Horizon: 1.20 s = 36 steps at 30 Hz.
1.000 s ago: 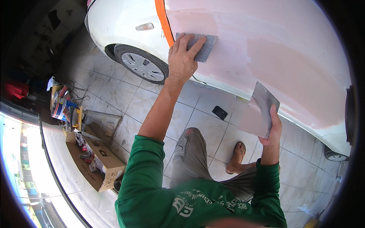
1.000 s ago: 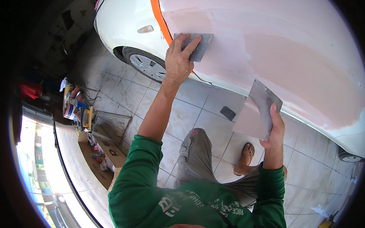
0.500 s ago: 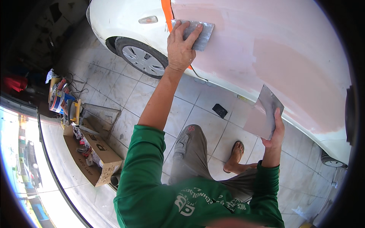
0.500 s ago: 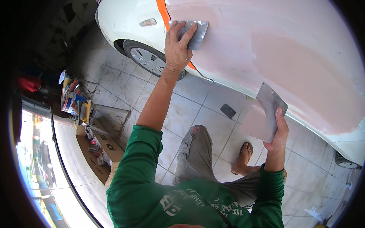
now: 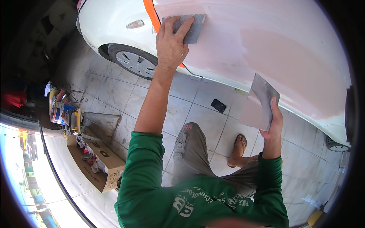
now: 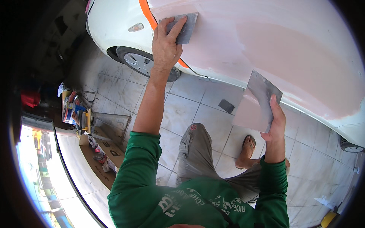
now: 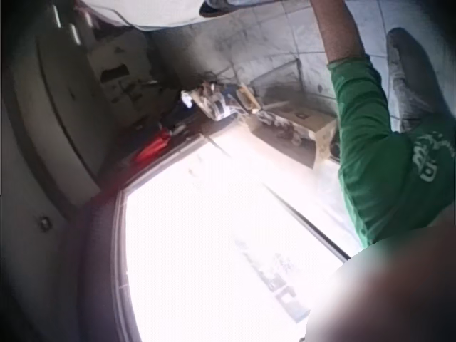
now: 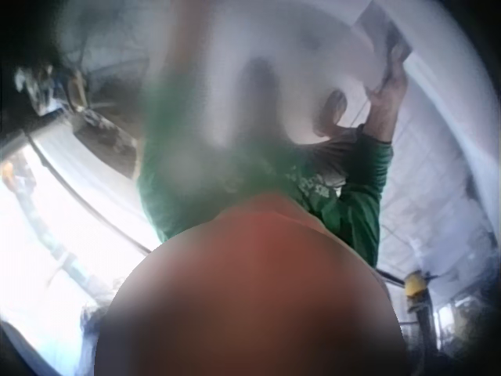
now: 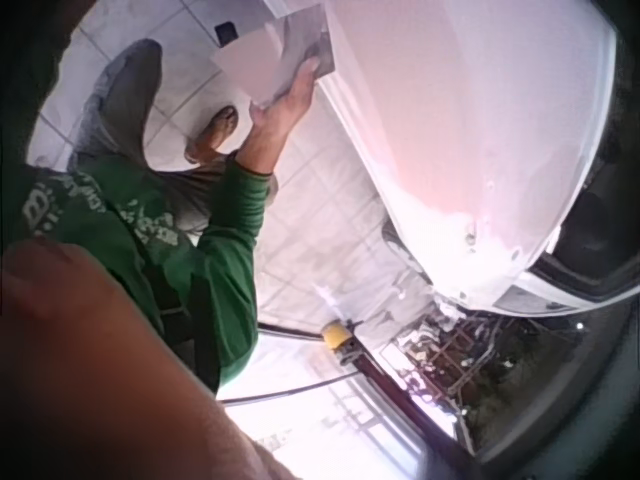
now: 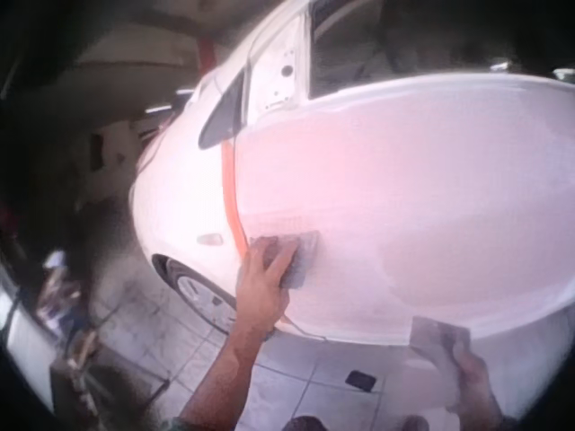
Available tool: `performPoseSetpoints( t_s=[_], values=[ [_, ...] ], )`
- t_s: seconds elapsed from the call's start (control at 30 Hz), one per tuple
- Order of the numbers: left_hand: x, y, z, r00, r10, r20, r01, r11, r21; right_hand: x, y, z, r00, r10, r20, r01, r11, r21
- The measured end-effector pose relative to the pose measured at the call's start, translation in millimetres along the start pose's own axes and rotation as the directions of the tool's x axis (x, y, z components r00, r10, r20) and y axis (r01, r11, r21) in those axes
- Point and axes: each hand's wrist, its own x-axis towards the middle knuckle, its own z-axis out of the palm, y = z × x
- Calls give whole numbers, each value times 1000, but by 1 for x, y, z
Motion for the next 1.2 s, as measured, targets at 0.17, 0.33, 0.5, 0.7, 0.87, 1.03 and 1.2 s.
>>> performPoseSetpoints(
  t_s=[0.17, 0.33, 0.5, 0.7, 0.87, 1.03, 1.2],
  values=[
    [-28, -5, -7, 982, 72, 176, -74, 997, 3, -1, -3, 3, 1000, -28, -3, 28, 999, 18],
    [30, -29, -37, 993, 113, 30, -114, 993, 31, 0, -2, 4, 999, -21, -31, 21, 1000, -1],
    [38, -8, -35, 997, 63, 42, -62, 997, -43, -2, -5, 8, 995, -26, -100, 27, 1000, 14],
    [-40, -15, 4, 981, 53, 187, -63, 997, 45, 4, -9, -5, 997, -50, -61, 52, 998, 39],
    [1, -14, -24, 994, 58, 95, -55, 998, -29, 4, -10, -8, 996, -59, -67, 62, 997, 43],
    [24, 2, -20, 998, 60, -6, -60, 998, 0, 5, -8, -16, 998, 3, -59, -1, 999, 48],
    [-38, 12, -1, 960, 24, 278, -6, 998, -67, 6, -4, -1, 998, 4, -61, -1, 999, 43]
  ],
)
